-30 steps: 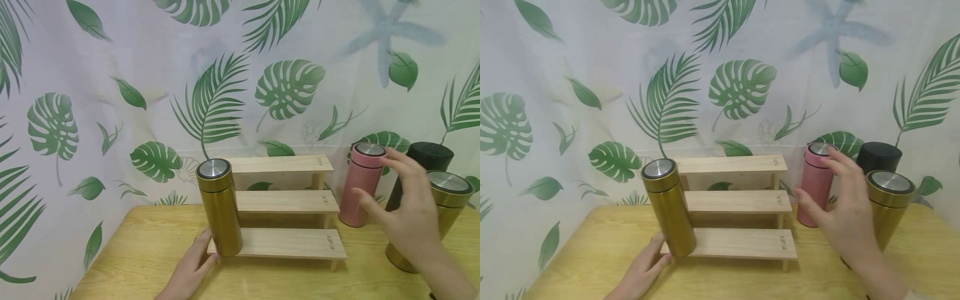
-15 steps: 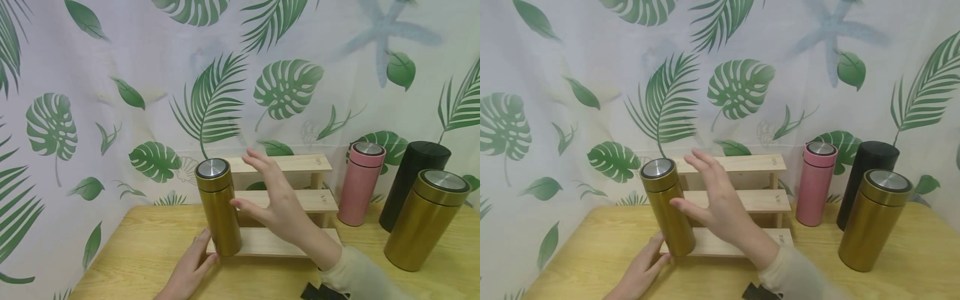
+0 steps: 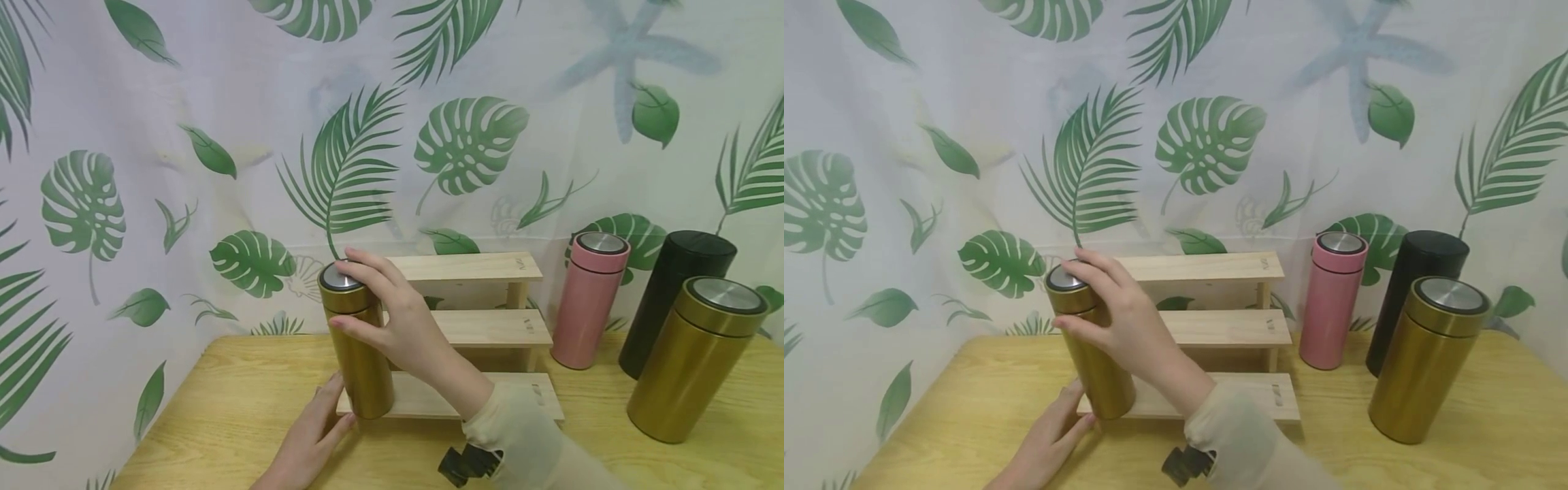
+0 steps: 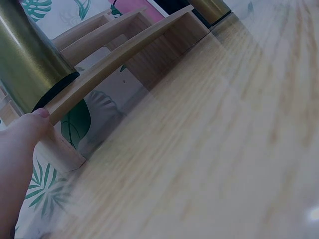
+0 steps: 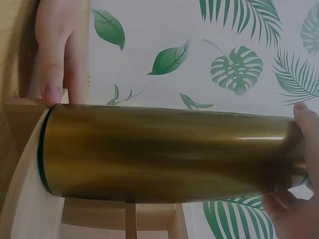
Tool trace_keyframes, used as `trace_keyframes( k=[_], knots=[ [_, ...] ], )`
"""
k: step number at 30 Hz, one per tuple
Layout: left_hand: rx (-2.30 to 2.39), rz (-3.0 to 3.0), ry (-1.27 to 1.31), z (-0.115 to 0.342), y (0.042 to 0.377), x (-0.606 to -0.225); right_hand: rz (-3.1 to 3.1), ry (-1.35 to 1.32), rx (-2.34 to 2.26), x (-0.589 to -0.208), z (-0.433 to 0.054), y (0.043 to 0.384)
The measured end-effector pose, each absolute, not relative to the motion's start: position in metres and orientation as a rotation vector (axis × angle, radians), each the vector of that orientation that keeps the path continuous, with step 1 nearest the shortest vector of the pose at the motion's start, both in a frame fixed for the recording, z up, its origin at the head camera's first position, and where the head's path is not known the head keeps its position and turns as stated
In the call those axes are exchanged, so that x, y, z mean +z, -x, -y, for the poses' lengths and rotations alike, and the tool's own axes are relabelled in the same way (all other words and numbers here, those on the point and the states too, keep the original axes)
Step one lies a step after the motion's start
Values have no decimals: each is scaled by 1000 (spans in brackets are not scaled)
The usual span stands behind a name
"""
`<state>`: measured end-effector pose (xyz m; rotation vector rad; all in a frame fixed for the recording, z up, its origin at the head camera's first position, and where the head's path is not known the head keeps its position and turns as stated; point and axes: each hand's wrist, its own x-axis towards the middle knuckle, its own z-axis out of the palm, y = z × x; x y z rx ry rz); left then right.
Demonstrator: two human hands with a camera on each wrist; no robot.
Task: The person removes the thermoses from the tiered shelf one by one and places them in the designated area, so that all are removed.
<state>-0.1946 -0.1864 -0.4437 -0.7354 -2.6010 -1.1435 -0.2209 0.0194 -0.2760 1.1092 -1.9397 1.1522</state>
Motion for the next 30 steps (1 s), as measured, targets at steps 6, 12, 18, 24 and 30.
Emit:
trace_keyframes(
  k=[6,12,18,24,30],
  knots=[
    [-1178,2626,736,187,196,-443,1864,-1080,1184,-279,-21,216],
    [-1190,2669,674,188,194,-444,1816,-1050,1164,-280,-29,209],
    [-1148,2653,685,188,194,-445,1749,-995,1114,-281,-42,201],
    [-1123,2647,680,187,194,-447,1661,-926,994,-277,-65,192],
    [-1087,2666,662,187,194,-446,1642,-795,874,-270,-104,183]
  ],
)
